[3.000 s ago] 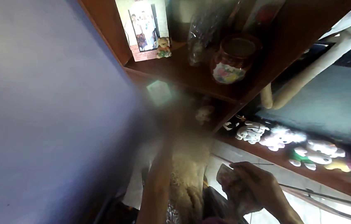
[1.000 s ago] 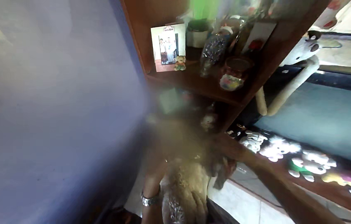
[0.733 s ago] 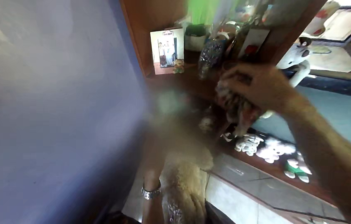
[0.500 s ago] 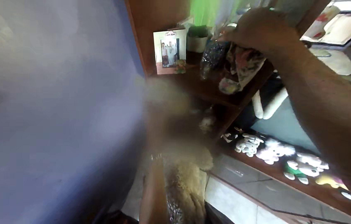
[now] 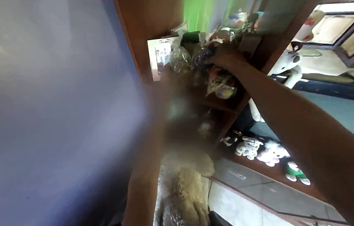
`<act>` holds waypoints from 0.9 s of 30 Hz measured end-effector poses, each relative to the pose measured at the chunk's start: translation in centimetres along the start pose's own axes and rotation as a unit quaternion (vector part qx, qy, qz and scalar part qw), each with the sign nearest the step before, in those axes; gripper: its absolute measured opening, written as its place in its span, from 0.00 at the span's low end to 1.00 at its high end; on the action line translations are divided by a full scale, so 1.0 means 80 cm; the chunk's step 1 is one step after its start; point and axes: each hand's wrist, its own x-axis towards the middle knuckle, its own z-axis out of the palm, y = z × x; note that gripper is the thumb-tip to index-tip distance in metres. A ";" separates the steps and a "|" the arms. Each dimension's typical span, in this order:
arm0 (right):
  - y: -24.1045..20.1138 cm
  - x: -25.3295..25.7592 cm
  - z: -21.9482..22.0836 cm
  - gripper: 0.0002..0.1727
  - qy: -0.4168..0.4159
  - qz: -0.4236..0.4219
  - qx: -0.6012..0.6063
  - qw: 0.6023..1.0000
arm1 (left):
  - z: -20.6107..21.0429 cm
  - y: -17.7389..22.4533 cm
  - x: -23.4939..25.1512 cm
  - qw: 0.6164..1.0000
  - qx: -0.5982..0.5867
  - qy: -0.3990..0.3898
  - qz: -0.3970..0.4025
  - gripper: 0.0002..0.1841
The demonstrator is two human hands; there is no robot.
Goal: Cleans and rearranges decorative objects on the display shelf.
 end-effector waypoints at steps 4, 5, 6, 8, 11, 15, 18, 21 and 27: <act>-0.012 0.004 -0.018 0.45 -0.046 -0.032 -0.039 0.998 | 0.011 0.001 0.015 1.000 0.003 -0.026 -0.014 0.35; -0.016 0.005 -0.021 0.46 -0.054 -0.031 -0.036 0.997 | 0.012 0.000 0.019 0.999 0.004 -0.032 -0.018 0.35; -0.020 0.005 -0.023 0.47 -0.057 -0.026 -0.033 0.997 | 0.014 0.000 0.021 0.999 0.002 -0.038 -0.023 0.35; -0.023 0.010 -0.021 0.47 -0.059 -0.020 -0.018 0.998 | 0.018 -0.005 0.026 0.999 -0.009 -0.043 -0.027 0.35; -0.017 0.033 -0.011 0.40 -0.046 -0.020 0.003 0.999 | 0.021 -0.009 0.033 0.998 -0.014 -0.050 -0.021 0.34; -0.023 0.028 -0.019 0.34 -0.032 -0.032 -0.054 0.997 | 0.029 -0.014 0.038 0.997 -0.041 -0.061 -0.002 0.34; -0.032 0.015 -0.038 0.27 -0.021 -0.045 -0.103 0.993 | 0.040 -0.006 0.043 0.997 -0.042 -0.065 -0.014 0.37; -0.034 0.008 -0.048 0.24 -0.024 -0.023 -0.096 0.995 | 0.058 -0.004 0.054 0.997 -0.048 -0.049 -0.019 0.38; -0.028 0.003 -0.027 0.26 -0.052 0.008 -0.119 0.992 | 0.087 0.002 0.058 0.998 0.019 -0.059 -0.033 0.36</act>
